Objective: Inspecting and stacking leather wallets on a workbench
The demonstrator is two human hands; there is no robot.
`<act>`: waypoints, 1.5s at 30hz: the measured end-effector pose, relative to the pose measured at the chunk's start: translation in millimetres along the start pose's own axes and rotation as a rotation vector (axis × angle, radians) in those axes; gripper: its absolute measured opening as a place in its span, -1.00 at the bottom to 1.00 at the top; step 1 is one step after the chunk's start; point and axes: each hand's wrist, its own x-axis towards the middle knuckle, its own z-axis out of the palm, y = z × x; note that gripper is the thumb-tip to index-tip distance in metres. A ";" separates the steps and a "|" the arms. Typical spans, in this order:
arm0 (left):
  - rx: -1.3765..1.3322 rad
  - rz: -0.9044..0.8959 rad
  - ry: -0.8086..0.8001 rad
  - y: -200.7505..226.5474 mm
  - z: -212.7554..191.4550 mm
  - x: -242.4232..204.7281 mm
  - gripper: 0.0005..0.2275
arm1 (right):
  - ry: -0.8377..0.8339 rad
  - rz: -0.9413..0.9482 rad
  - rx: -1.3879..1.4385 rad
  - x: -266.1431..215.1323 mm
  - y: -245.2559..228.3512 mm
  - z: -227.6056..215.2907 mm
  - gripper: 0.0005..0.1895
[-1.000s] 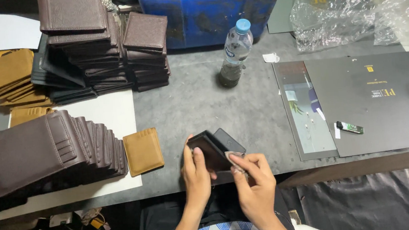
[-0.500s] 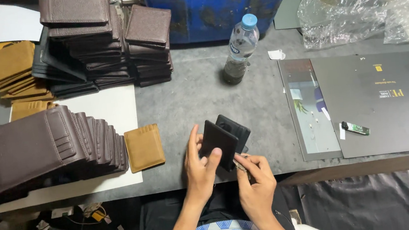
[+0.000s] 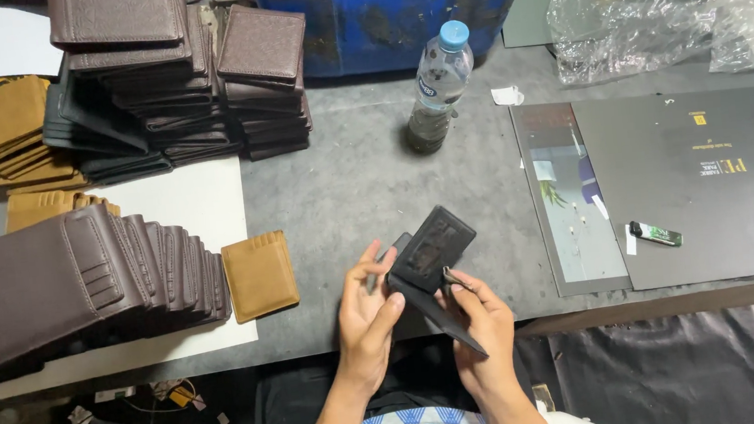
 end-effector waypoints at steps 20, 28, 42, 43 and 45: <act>0.628 -0.036 0.368 -7.4 -3.9 14.7 -0.92 | -0.387 -0.975 -0.723 22.5 -20.4 -6.0 -0.76; 0.822 0.134 0.526 -23.6 -0.5 40.0 -0.60 | -0.242 -0.889 -0.745 15.9 -25.8 -4.6 -0.82; 0.967 -0.147 0.612 -8.2 20.3 34.9 -0.65 | -0.151 -0.931 -0.825 -7.3 -11.7 13.9 -0.78; 0.970 -0.148 0.615 -7.8 16.0 33.6 -0.65 | -0.154 -0.929 -0.824 -4.6 -11.0 13.9 -0.78; 1.029 -0.234 0.498 -7.5 7.3 30.5 -0.69 | -0.134 -0.915 -0.848 0.6 -9.4 13.3 -0.78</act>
